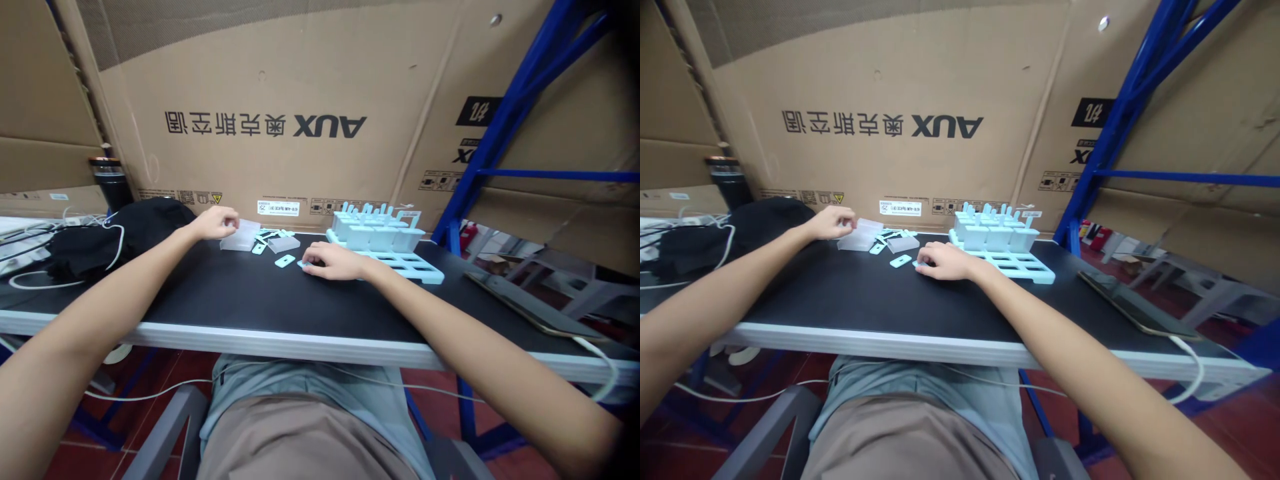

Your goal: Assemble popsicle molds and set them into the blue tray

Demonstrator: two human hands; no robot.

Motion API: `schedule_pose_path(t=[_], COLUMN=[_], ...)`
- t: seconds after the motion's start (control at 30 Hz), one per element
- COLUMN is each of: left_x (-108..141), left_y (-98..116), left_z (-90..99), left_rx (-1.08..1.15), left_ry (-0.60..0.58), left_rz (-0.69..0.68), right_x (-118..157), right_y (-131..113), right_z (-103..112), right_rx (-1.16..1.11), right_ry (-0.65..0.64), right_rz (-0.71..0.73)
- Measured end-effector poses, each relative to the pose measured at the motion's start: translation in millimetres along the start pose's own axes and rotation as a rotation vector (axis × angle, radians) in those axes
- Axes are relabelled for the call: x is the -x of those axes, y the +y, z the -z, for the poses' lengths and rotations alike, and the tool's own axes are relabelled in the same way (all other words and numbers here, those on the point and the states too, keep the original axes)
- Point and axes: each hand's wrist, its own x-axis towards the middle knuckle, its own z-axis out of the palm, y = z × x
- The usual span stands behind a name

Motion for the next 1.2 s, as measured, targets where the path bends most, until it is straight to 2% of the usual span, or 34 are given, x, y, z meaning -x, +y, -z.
schedule_pose_path(t=[0.07, 0.13, 0.23, 0.3, 0.4, 0.5, 0.6, 0.73, 0.87, 1.0, 1.2], left_x=[10.1, 14.7, 11.6, 8.6, 10.4, 18.8, 25.6, 25.6, 19.9, 12.2, 1.2], left_y=[-16.4, -22.1, -23.5, -28.2, -41.4, -50.3, -48.6, -40.6, -34.7, -29.1, -16.7], left_z=[9.4, 14.6, 16.6, 14.8, 7.5, -1.8, -7.2, -8.6, -12.4, -19.9, -25.5], left_rx=[0.026, 0.145, 0.275, 0.234, 0.145, 0.185, 0.263, 0.299, 0.319, 0.350, 0.279], left_ry=[-0.044, -0.059, -0.032, 0.008, 0.023, -0.091, -0.205, -0.190, -0.186, -0.190, -0.112], left_rz=[0.090, 0.179, 0.294, 0.361, 0.391, 0.400, 0.433, 0.490, 0.470, 0.388, 0.267], right_x=[0.1, 0.9, 2.6, 3.1, 2.0, -0.8, -2.9, -3.6, -4.0, -5.4, -7.7], right_y=[-1.7, -2.9, -6.5, -11.2, -20.7, -28.9, -32.1, -31.6, -29.6, -24.7, -17.8], right_z=[-0.9, -0.5, 0.8, 0.1, -4.3, -9.5, -12.2, -12.7, -12.8, -12.4, -12.3], right_rx=[0.029, 0.031, 0.010, 0.007, 0.011, 0.010, 0.012, 0.004, 0.025, 0.020, 0.020], right_ry=[-0.013, -0.015, -0.026, -0.018, -0.007, -0.040, -0.051, -0.029, -0.007, 0.023, 0.068], right_rz=[-0.005, -0.020, -0.011, 0.007, 0.044, 0.070, 0.064, 0.061, 0.069, 0.095, 0.117])
